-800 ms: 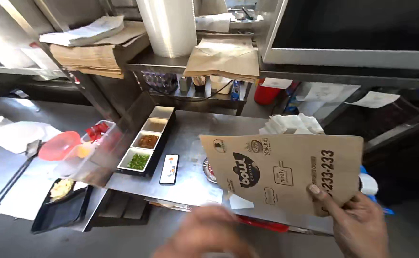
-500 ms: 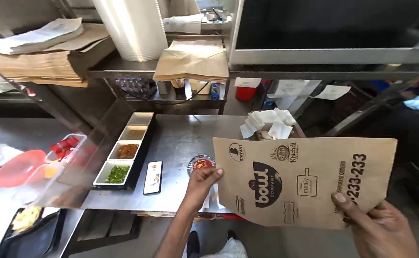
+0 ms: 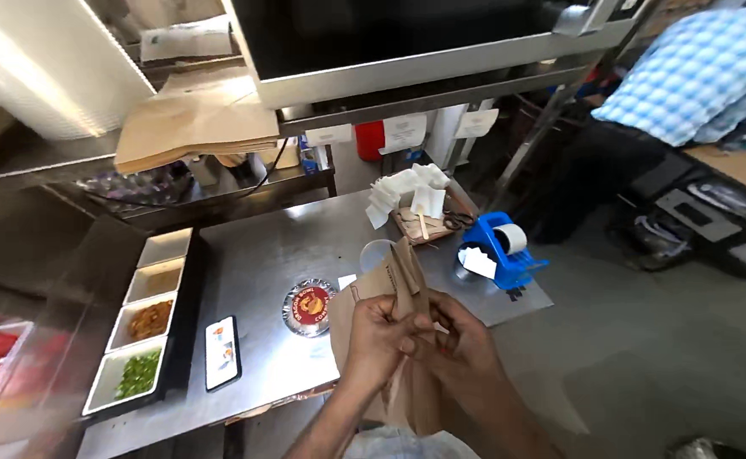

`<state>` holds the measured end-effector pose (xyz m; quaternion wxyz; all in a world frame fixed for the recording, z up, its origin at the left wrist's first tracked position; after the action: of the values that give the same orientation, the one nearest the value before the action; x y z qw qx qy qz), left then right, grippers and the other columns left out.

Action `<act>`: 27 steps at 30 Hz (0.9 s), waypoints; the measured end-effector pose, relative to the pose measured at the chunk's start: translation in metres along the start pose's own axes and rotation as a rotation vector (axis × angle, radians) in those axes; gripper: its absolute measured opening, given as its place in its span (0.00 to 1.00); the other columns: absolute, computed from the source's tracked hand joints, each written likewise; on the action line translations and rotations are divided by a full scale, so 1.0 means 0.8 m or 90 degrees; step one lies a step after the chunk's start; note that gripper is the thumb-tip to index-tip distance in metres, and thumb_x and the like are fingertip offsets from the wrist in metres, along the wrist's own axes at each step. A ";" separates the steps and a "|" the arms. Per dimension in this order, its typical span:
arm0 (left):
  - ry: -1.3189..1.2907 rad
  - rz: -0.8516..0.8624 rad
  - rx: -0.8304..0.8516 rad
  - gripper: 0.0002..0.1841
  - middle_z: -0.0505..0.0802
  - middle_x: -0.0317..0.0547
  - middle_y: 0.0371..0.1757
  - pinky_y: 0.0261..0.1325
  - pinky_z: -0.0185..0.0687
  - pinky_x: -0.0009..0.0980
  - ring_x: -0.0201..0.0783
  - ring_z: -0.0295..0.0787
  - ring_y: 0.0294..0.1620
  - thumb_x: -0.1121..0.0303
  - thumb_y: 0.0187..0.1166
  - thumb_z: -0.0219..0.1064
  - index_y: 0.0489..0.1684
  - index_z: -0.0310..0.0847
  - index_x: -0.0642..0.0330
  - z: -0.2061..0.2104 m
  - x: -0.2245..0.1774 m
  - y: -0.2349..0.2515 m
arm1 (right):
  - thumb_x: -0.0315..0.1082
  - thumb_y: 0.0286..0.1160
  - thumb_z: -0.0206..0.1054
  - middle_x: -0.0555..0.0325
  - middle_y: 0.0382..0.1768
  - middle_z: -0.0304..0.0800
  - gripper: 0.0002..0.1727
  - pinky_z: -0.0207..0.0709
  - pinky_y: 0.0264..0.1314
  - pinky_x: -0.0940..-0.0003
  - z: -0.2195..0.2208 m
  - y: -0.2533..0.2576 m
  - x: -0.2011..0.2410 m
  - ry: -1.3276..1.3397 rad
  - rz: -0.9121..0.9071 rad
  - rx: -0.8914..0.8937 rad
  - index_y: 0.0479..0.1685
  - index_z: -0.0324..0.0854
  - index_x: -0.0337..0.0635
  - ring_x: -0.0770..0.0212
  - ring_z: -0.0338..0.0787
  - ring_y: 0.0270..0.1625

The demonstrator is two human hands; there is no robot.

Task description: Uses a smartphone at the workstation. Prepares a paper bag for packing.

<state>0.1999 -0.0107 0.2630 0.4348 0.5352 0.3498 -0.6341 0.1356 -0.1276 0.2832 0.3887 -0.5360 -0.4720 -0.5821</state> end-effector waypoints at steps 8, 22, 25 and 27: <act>0.117 0.013 0.036 0.24 0.77 0.23 0.14 0.24 0.71 0.18 0.16 0.71 0.16 0.61 0.87 0.59 0.10 0.76 0.51 -0.009 0.008 -0.003 | 0.24 0.70 0.69 0.58 0.33 0.94 0.04 0.90 0.31 0.67 -0.041 0.022 0.004 0.014 0.002 0.003 0.37 0.90 0.38 0.65 0.92 0.29; 0.074 0.035 0.252 0.03 0.94 0.41 0.33 0.42 0.89 0.32 0.29 0.90 0.33 0.76 0.76 0.72 0.37 0.90 0.67 0.059 -0.006 -0.033 | 0.25 0.67 0.72 0.57 0.38 0.92 0.18 0.88 0.36 0.66 -0.099 0.006 0.004 0.035 -0.001 -0.042 0.59 0.86 0.39 0.62 0.90 0.35; 0.274 0.096 0.158 0.06 0.87 0.37 0.27 0.32 0.82 0.28 0.27 0.83 0.28 0.76 0.69 0.72 0.22 0.84 0.61 0.027 -0.013 -0.030 | 0.29 0.69 0.69 0.63 0.38 0.91 0.12 0.83 0.28 0.75 -0.129 -0.020 0.032 -0.255 -0.188 -0.201 0.51 0.88 0.42 0.72 0.86 0.30; 0.442 0.128 0.093 0.09 0.82 0.35 0.23 0.27 0.76 0.28 0.28 0.78 0.24 0.72 0.66 0.69 0.17 0.78 0.55 0.010 -0.030 -0.020 | 0.34 0.74 0.67 0.61 0.38 0.90 0.10 0.84 0.32 0.72 -0.132 -0.030 0.034 -0.431 -0.242 -0.238 0.50 0.86 0.43 0.70 0.86 0.32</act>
<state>0.1833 -0.0081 0.2874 0.3109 0.7797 0.3765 -0.3921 0.0820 -0.2217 0.3091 -0.0057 -0.6616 -0.5495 -0.5102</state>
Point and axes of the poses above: each hand's wrist, its own y-axis towards the middle knuckle, its own z-axis out of the palm, x = y × z, the point moved 10 cm from there along y, towards the middle knuckle
